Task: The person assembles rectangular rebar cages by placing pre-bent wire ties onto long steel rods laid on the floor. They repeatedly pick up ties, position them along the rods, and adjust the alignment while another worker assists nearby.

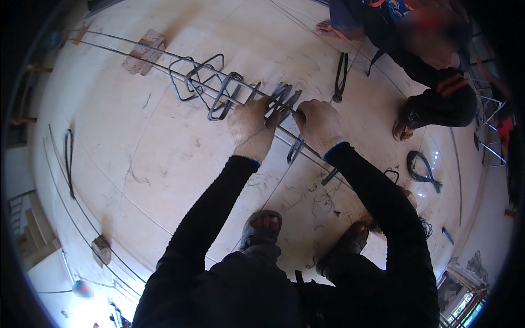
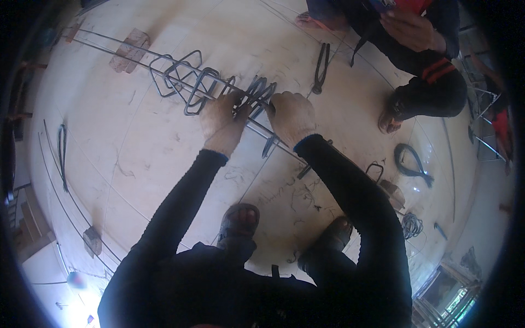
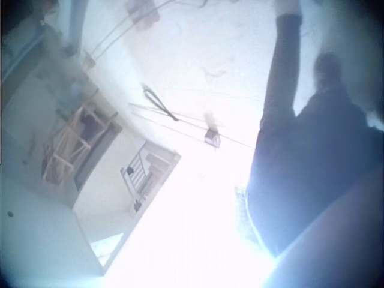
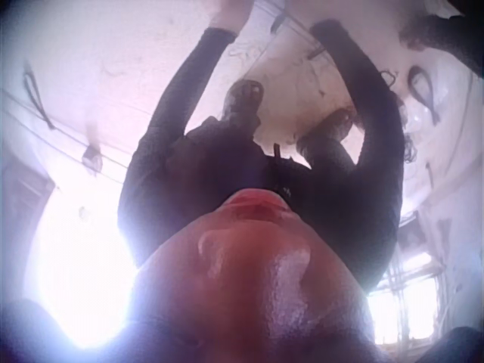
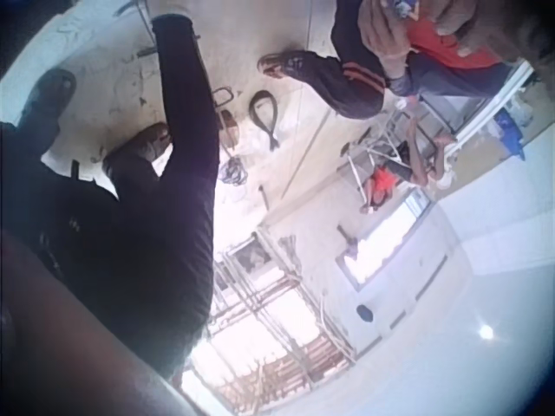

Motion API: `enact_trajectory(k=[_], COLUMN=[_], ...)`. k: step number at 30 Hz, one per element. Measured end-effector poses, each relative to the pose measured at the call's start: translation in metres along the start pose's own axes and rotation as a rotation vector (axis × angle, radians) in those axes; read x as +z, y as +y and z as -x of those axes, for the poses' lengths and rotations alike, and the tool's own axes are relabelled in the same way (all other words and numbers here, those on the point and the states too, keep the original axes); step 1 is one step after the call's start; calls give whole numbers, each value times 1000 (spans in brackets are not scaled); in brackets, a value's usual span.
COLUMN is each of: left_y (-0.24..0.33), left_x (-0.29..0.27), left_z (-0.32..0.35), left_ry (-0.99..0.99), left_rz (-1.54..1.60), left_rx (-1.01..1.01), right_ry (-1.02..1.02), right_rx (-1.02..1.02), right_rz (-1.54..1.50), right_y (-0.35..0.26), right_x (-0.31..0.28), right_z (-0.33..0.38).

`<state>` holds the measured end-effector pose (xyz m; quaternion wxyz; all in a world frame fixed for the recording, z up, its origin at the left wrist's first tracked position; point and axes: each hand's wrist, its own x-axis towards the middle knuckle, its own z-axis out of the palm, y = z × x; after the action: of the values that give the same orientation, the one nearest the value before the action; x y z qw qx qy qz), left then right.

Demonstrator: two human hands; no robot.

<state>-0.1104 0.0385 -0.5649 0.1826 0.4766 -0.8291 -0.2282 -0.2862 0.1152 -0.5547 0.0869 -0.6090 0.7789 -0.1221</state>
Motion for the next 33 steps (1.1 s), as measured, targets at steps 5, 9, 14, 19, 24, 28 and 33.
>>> enact_trajectory(k=[5, 9, 14, 19, 24, 28, 33], left_y=[-33, -45, 5, 33, 12, -1, 19], left_x=[33, 50, 20, 37, 73, 116, 69], left_z=[46, 59, 99, 112, 58, 52, 69], left_ry=[307, 441, 389, -71, -111, -35, -202], left_rz=[134, 185, 490, 1045, 1754, 1560, 1358], left_rx=[43, -17, -241, -703, -696, -417, -716], right_ry=[46, 58, 128, -2, 60, -34, -135], right_rx=[-34, -45, 36, 31, -113, -85, -7], right_rz=[23, -4, -68, -21, 54, 206, 204], right_y=[-6, -4, 2, 1, -2, -11, -8], right_x=[3, 5, 10, 2, -1, 4, -11], right_z=[-1, 1, 10, 8, -4, -9, -13])
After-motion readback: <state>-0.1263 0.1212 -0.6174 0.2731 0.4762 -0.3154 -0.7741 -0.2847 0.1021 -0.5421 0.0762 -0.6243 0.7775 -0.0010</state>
